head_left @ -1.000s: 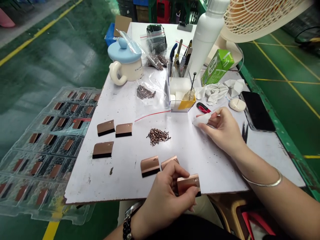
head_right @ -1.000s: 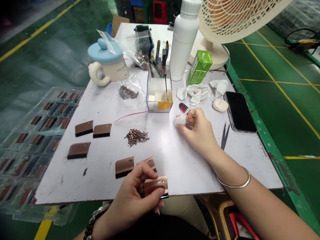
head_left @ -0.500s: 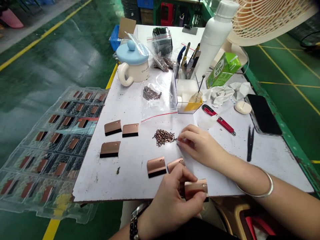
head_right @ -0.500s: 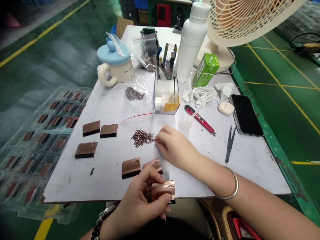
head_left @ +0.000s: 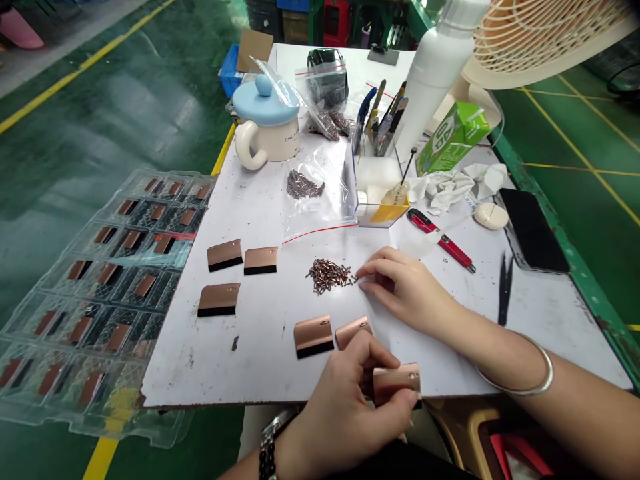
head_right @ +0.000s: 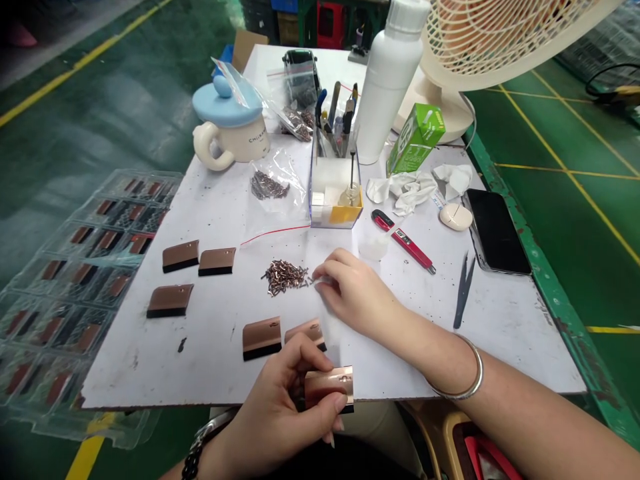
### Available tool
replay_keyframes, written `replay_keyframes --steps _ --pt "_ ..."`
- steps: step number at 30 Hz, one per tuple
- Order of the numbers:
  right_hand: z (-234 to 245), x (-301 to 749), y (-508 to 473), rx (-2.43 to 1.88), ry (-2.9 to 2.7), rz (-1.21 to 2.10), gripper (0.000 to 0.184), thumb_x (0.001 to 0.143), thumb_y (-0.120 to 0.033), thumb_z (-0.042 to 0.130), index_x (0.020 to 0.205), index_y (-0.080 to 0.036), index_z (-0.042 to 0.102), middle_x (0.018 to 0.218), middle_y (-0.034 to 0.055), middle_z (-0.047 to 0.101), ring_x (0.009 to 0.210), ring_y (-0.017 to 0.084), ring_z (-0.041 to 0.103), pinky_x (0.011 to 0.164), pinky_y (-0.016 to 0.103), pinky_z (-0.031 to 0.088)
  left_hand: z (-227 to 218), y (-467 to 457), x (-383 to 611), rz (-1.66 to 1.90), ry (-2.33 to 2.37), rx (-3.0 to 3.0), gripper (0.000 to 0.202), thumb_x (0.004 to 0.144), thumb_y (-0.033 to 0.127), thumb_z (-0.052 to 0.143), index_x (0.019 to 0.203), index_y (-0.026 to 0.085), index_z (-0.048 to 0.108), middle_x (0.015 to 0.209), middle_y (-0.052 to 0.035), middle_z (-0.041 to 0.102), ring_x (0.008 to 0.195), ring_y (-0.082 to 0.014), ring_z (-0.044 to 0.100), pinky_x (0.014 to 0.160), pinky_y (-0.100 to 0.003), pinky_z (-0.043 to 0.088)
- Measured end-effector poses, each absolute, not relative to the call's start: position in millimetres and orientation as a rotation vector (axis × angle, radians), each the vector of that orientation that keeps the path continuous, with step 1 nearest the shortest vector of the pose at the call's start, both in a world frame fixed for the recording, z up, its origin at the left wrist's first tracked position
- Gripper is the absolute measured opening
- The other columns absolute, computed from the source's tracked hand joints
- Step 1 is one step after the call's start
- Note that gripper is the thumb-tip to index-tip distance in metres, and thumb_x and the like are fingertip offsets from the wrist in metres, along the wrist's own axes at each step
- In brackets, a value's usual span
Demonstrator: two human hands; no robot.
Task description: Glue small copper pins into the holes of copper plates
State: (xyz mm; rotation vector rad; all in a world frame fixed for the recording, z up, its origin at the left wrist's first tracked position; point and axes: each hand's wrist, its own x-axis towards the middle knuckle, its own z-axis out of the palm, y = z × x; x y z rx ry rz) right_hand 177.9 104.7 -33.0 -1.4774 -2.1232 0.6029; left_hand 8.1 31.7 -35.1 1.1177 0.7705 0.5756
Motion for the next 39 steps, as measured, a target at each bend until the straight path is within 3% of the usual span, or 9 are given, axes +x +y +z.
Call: replay_keyframes --steps 10,16,22,28,39 --pt "-50 173 108 -1.316 -2.092 0.485 0.01 0.087 -0.014 0.055 0.08 -0.017 0.061 0.082 0.0043 0.06 0.074 0.014 0.059 0.066 0.027 0.05 -34 32 10 0.591 0.815 1.047 0.021 0.076 0.018 0.064 0.082 0.019 0.044 0.089 -0.004 0.059 0.053 -0.0112 0.063 0.044 -0.021 0.047" --pt "-43 177 98 -1.266 -2.112 0.486 0.01 0.091 -0.014 0.047 0.083 -0.017 0.054 0.084 0.005 0.055 0.075 0.014 0.056 0.067 0.028 0.049 -36 29 11 0.609 0.743 0.842 0.023 0.081 0.018 0.065 0.087 0.019 0.043 0.072 0.0029 0.057 0.055 -0.0099 0.063 0.048 -0.017 0.051" --pt "-16 191 67 -1.273 -1.996 0.477 0.009 0.093 -0.014 0.045 0.085 -0.018 0.047 0.082 0.0024 0.05 0.076 0.012 0.05 0.065 0.025 0.044 -38 28 14 0.695 0.647 0.694 0.021 0.082 0.015 0.068 0.089 0.017 0.048 0.078 0.0002 0.063 0.07 -0.0103 0.066 0.057 -0.017 0.056" --pt "-13 194 29 -1.26 -1.762 0.55 0.009 0.089 -0.008 0.048 0.09 -0.016 0.052 0.085 0.0029 0.049 0.08 0.011 0.05 0.068 0.026 0.043 -35 31 17 0.732 0.653 0.629 0.02 0.08 0.011 0.07 0.089 0.016 0.052 0.082 -0.0015 0.066 0.076 -0.0113 0.066 0.054 -0.017 0.059" --pt "-38 168 -7 -1.208 -1.69 0.281 0.018 0.082 -0.001 0.051 0.096 -0.012 0.056 0.085 0.0046 0.052 0.078 0.012 0.053 0.059 0.024 0.047 -29 31 19 0.774 0.688 0.566 0.018 0.08 0.008 0.069 0.087 0.016 0.054 0.081 0.0 0.071 0.072 -0.0084 0.067 0.058 -0.015 0.06"
